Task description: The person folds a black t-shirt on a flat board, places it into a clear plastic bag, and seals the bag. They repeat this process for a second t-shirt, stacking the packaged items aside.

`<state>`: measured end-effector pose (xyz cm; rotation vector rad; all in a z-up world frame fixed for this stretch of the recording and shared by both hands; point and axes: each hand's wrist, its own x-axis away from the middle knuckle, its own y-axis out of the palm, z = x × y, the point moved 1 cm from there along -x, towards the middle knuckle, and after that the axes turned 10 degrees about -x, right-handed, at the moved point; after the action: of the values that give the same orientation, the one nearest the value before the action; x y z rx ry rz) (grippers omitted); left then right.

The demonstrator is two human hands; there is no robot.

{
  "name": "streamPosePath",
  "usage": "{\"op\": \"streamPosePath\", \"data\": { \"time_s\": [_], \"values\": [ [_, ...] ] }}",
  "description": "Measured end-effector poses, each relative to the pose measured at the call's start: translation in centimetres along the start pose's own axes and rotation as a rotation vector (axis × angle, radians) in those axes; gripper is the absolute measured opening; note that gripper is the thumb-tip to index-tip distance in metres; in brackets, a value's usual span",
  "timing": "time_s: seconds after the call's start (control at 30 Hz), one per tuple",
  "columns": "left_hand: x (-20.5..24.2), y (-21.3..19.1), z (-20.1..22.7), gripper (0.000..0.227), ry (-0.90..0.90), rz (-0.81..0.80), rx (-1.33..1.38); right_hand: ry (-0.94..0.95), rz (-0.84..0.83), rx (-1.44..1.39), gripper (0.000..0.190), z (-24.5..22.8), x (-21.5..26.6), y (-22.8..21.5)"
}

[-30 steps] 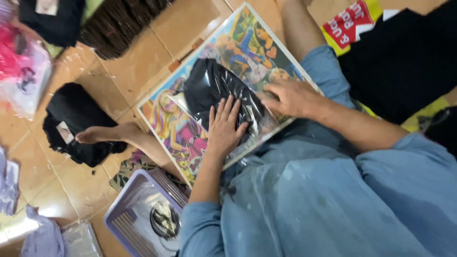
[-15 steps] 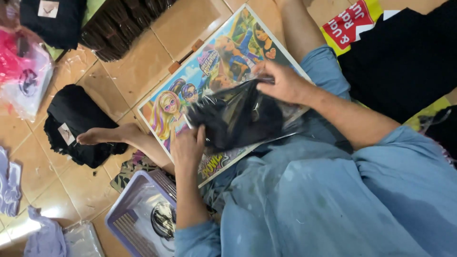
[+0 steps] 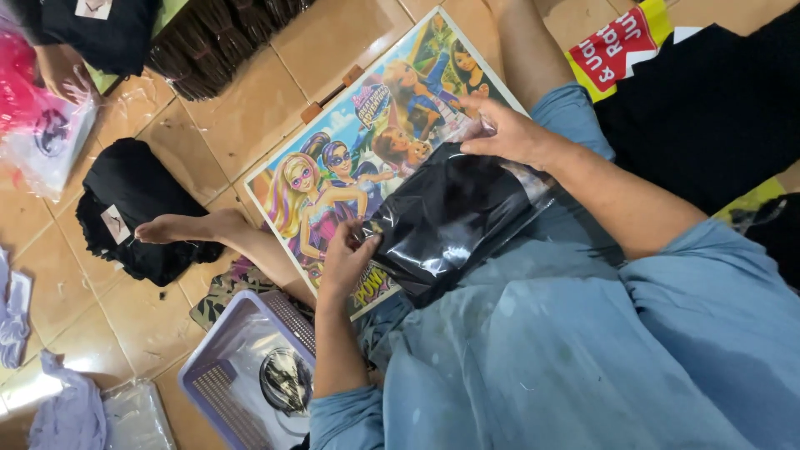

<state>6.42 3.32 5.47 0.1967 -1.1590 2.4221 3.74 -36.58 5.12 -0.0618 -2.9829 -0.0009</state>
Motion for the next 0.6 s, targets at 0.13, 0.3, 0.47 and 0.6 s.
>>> {"op": "streamPosePath", "data": {
  "time_s": [0.13, 0.3, 0.47, 0.6],
  "values": [
    [1.5, 1.7, -2.7, 0.031, 0.105, 0.052, 0.464, 0.038, -0.045, 0.089, 0.033, 0.1, 0.7, -0.1],
    [3.2, -0.2, 1.4, 0.049, 0.184, 0.102, 0.816, -0.175, -0.085, -0.057, 0.017, -3.3, 2.2, 2.0],
    [3.4, -2.1, 6.0, 0.083, 0.169, 0.123, 0.825, -0.127, 0.087, 0.058, 0.029, -6.8, 2.2, 3.0],
    [1.7, -3.1, 6.1, 0.079, 0.077, 0.375, 0.445, -0.341, 0.131, 0.23, 0.052, -9.9, 1.1, 2.9]
  ]
}}
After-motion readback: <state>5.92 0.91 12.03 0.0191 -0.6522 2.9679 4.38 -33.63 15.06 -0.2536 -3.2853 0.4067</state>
